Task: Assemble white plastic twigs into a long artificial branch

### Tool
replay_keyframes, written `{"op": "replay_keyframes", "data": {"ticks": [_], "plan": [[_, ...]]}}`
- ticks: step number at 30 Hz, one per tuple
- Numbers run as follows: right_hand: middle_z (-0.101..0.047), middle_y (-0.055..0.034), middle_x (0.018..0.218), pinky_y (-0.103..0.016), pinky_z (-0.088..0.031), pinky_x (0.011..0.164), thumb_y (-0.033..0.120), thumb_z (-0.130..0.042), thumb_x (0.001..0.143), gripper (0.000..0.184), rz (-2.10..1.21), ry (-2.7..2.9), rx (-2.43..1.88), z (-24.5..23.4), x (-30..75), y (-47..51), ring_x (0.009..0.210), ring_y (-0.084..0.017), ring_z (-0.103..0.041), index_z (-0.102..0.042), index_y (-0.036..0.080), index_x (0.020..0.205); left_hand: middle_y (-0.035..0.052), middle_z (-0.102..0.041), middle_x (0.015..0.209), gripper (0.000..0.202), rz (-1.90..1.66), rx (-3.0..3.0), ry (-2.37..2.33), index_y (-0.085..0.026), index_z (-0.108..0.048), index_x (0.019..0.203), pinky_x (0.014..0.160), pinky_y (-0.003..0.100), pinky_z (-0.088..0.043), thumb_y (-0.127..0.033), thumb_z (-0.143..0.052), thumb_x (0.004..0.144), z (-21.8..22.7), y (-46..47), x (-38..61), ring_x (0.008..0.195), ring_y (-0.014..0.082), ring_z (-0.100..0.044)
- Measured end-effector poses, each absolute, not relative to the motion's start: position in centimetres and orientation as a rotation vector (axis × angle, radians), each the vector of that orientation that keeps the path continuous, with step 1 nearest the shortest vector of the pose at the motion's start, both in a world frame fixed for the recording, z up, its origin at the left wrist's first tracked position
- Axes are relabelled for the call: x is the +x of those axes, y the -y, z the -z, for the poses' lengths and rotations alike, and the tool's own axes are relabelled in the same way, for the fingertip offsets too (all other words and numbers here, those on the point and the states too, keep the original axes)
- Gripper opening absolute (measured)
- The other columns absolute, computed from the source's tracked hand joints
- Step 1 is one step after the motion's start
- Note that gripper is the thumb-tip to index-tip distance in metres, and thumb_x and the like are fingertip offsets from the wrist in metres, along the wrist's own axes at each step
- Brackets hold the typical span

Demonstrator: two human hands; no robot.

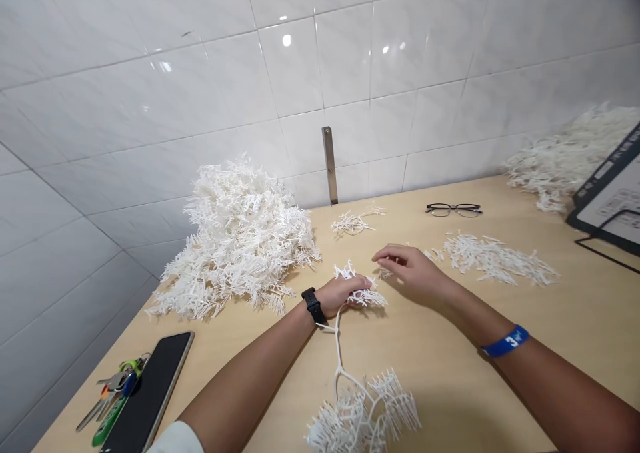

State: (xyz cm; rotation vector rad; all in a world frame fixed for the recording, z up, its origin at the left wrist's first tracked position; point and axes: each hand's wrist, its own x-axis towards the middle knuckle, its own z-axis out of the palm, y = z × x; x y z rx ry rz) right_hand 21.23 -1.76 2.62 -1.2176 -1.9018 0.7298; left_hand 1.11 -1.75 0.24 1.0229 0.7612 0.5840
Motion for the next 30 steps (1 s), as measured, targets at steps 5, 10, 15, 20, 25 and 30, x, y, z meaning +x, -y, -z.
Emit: {"op": "replay_keyframes", "data": {"ticks": [5, 10, 15, 20, 25, 30], "plan": [[-0.068, -0.0058, 0.089, -0.028, -0.041, 0.063, 0.032, -0.070, 0.077, 0.022, -0.987, 2.022, -0.930, -2.7, 20.5, 2.5, 0.072, -0.016, -0.056, -0.076, 0.021, 0.095, -0.0045, -0.046, 0.054, 0.033, -0.559, 0.958, -0.671, -0.013, -0.054, 0.068, 0.047, 0.023, -0.018, -0.036, -0.077, 0.059, -0.2, 1.5, 1.0, 0.045, 0.0037, -0.033], [-0.069, -0.0064, 0.088, -0.029, -0.042, 0.067, 0.031, -0.067, 0.081, 0.020, -1.010, 1.958, -0.915, -2.0, 20.0, 2.6, 0.077, -0.018, -0.060, -0.076, 0.020, 0.095, -0.0030, -0.048, 0.057, 0.036, -0.553, 0.984, -0.703, -0.012, -0.057, 0.068, 0.048, 0.024, -0.020, -0.039, -0.079, 0.058, -0.2, 1.5, 1.1, 0.049, 0.0054, -0.036], [-0.067, -0.0064, 0.083, -0.029, -0.044, 0.067, 0.037, -0.072, 0.078, 0.021, -1.155, 1.819, -0.834, -1.3, 20.0, 2.5, 0.077, -0.018, -0.061, -0.077, 0.019, 0.086, -0.0025, -0.049, 0.064, 0.042, -0.520, 1.012, -0.712, -0.011, -0.064, 0.081, 0.056, 0.024, -0.029, -0.044, -0.081, 0.061, -0.5, 1.7, 1.0, 0.056, 0.0071, -0.042], [-0.065, -0.0062, 0.081, -0.031, -0.046, 0.069, 0.042, -0.075, 0.074, 0.025, -1.290, 1.675, -0.815, -1.4, 19.9, 2.3, 0.075, -0.018, -0.059, -0.076, 0.017, 0.078, -0.0023, -0.049, 0.064, 0.045, -0.536, 1.051, -0.736, -0.012, -0.062, 0.073, 0.062, 0.025, -0.032, -0.048, -0.083, 0.058, -0.4, 1.9, 0.8, 0.059, 0.0084, -0.044], [-0.056, -0.0010, 0.067, -0.029, -0.040, 0.063, 0.047, -0.071, 0.074, 0.032, -1.205, 1.590, -0.937, -1.9, 19.3, 2.4, 0.064, -0.013, -0.049, -0.067, 0.017, 0.063, -0.0035, -0.045, 0.058, 0.045, -0.558, 1.113, -0.711, -0.013, -0.054, 0.063, 0.057, 0.024, -0.028, -0.049, -0.081, 0.061, -0.4, 1.8, 1.0, 0.054, 0.0069, -0.040], [-0.049, 0.0015, 0.059, -0.028, -0.034, 0.056, 0.054, -0.068, 0.072, 0.038, -1.091, 1.498, -1.094, -1.6, 18.9, 2.0, 0.058, -0.013, -0.041, -0.060, 0.018, 0.064, -0.0038, -0.046, 0.056, 0.045, -0.563, 1.118, -0.715, -0.014, -0.054, 0.063, 0.055, 0.024, -0.029, -0.049, -0.080, 0.061, -0.4, 1.9, 1.0, 0.052, 0.0063, -0.039]]}}
